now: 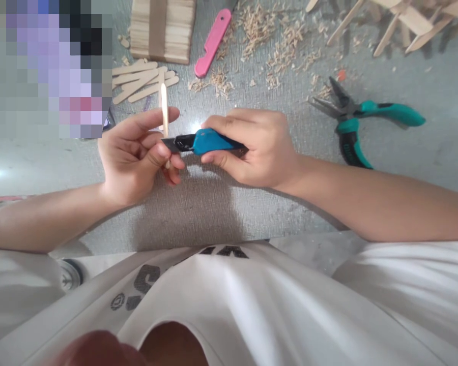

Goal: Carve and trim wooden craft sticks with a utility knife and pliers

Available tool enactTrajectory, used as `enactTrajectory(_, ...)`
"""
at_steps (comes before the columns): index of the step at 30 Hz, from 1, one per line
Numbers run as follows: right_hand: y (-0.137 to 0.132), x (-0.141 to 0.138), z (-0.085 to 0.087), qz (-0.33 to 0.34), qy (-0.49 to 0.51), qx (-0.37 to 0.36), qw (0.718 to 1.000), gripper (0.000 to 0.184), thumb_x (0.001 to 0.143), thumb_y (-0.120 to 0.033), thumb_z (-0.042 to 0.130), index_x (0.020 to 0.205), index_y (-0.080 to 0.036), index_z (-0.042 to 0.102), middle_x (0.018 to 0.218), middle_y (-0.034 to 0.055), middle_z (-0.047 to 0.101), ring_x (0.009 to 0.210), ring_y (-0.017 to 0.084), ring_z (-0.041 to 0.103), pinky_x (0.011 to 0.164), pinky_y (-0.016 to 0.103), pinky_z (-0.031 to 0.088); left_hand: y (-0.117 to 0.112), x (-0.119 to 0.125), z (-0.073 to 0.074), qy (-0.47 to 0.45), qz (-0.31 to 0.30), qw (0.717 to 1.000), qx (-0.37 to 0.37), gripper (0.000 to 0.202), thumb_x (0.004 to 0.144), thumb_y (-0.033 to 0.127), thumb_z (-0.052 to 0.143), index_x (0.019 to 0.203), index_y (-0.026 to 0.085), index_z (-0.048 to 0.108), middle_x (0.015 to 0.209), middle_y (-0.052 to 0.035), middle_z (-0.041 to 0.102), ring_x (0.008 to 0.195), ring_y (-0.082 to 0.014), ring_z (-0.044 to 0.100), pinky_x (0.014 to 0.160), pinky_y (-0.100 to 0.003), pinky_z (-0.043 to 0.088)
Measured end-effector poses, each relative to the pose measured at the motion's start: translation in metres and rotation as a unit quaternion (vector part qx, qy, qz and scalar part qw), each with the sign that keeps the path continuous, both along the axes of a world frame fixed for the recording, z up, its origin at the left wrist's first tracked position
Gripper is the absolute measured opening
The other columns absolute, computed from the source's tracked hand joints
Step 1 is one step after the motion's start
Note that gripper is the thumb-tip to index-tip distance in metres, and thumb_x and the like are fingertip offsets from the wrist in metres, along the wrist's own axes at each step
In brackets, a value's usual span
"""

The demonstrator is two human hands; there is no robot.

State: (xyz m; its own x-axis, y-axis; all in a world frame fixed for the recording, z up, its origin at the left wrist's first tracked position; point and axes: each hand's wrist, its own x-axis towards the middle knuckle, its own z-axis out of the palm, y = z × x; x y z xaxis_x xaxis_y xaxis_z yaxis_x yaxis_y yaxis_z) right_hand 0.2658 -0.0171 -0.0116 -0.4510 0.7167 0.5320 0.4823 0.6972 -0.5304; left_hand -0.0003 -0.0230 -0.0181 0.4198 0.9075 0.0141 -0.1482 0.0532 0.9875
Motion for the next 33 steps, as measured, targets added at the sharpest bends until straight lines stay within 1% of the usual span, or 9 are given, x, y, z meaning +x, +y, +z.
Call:
enactTrajectory(6,-0.004,0.002,0.003,-0.029,-0.027,-0.016,0.999,0.048,0.108,-0.071,0.071,0.131,-0.031,0.084,0.096,0.0067,0.084,0.077,0.025,0.073,0.072,0.040,0.055,0.001,-0.001,0.001,0.017,0.009,1.000,-0.011,0.068,0.104,0.068,0.084,0.151,0.021,0.069,0.082,-0.0001,0.082,0.056,-0.0149,0.078,0.047,-0.022,0.063)
enactTrajectory(12,-0.001,0.003,0.004,-0.019,-0.022,0.009,1.000,0.046,0.106,-0.067,0.075,0.123,-0.025,0.084,0.081,0.0051,0.076,0.068,0.021,0.066,0.064,0.036,0.048,0.006,-0.002,-0.013,0.012,0.011,1.000,0.027,0.070,0.102,0.073,0.082,0.153,0.026,0.070,0.082,0.0006,0.082,0.055,-0.0148,0.077,0.047,-0.022,0.062)
enactTrajectory(16,-0.003,0.005,0.003,-0.023,-0.036,-0.036,0.998,0.047,0.109,-0.069,0.069,0.129,-0.029,0.083,0.084,0.0056,0.076,0.070,0.023,0.065,0.067,0.039,0.050,0.005,-0.003,-0.016,0.026,0.009,0.999,0.040,0.071,0.104,0.074,0.080,0.156,0.027,0.070,0.082,0.0005,0.082,0.060,-0.0157,0.079,0.051,-0.024,0.066)
enactTrajectory(18,-0.004,0.006,0.003,-0.028,-0.051,-0.059,0.997,0.048,0.109,-0.071,0.065,0.127,-0.030,0.083,0.085,0.0062,0.077,0.070,0.024,0.065,0.067,0.040,0.050,0.004,-0.003,-0.014,0.023,0.009,0.999,0.045,0.070,0.104,0.073,0.080,0.156,0.027,0.070,0.081,0.0008,0.081,0.062,-0.0159,0.079,0.053,-0.025,0.068)
enactTrajectory(20,-0.003,0.006,0.004,-0.025,-0.054,-0.060,0.996,0.049,0.110,-0.072,0.063,0.126,-0.031,0.084,0.085,0.0057,0.076,0.069,0.024,0.064,0.066,0.040,0.050,0.003,-0.002,-0.011,0.011,0.015,0.998,0.052,0.067,0.104,0.071,0.082,0.154,0.027,0.072,0.080,0.0015,0.080,0.060,-0.0151,0.078,0.051,-0.024,0.067)
enactTrajectory(23,-0.001,0.007,0.007,0.000,-0.040,-0.048,0.998,0.043,0.112,-0.067,0.063,0.124,-0.032,0.083,0.082,0.0031,0.073,0.068,0.022,0.062,0.063,0.039,0.048,0.003,-0.001,-0.003,-0.014,0.015,0.998,0.061,0.052,0.108,0.059,0.083,0.146,0.025,0.077,0.081,0.0021,0.081,0.056,-0.0117,0.077,0.048,-0.018,0.063)
enactTrajectory(25,0.001,0.007,0.012,0.026,-0.032,-0.064,0.997,0.038,0.115,-0.063,0.063,0.123,-0.032,0.083,0.079,0.0012,0.070,0.065,0.020,0.060,0.062,0.038,0.046,0.004,-0.001,0.002,-0.027,0.008,0.997,0.071,0.044,0.109,0.052,0.083,0.142,0.024,0.079,0.082,0.0023,0.083,0.055,-0.0098,0.076,0.047,-0.016,0.061)
enactTrajectory(29,0.003,0.006,0.019,0.065,-0.035,-0.108,0.991,0.035,0.117,-0.059,0.063,0.121,-0.030,0.081,0.078,-0.0010,0.065,0.064,0.017,0.057,0.061,0.035,0.045,0.001,-0.002,0.004,-0.007,-0.001,0.997,0.082,0.042,0.110,0.054,0.082,0.141,0.026,0.082,0.081,0.0025,0.083,0.053,-0.0100,0.073,0.045,-0.017,0.060)
enactTrajectory(33,0.001,0.004,0.012,0.040,-0.026,-0.048,0.998,0.029,0.113,-0.054,0.074,0.118,-0.027,0.081,0.077,-0.0020,0.064,0.064,0.015,0.054,0.060,0.033,0.044,-0.004,-0.002,0.007,0.010,0.004,0.998,0.065,0.037,0.112,0.047,0.078,0.144,0.028,0.083,0.083,0.0025,0.084,0.054,-0.0110,0.075,0.045,-0.020,0.061)
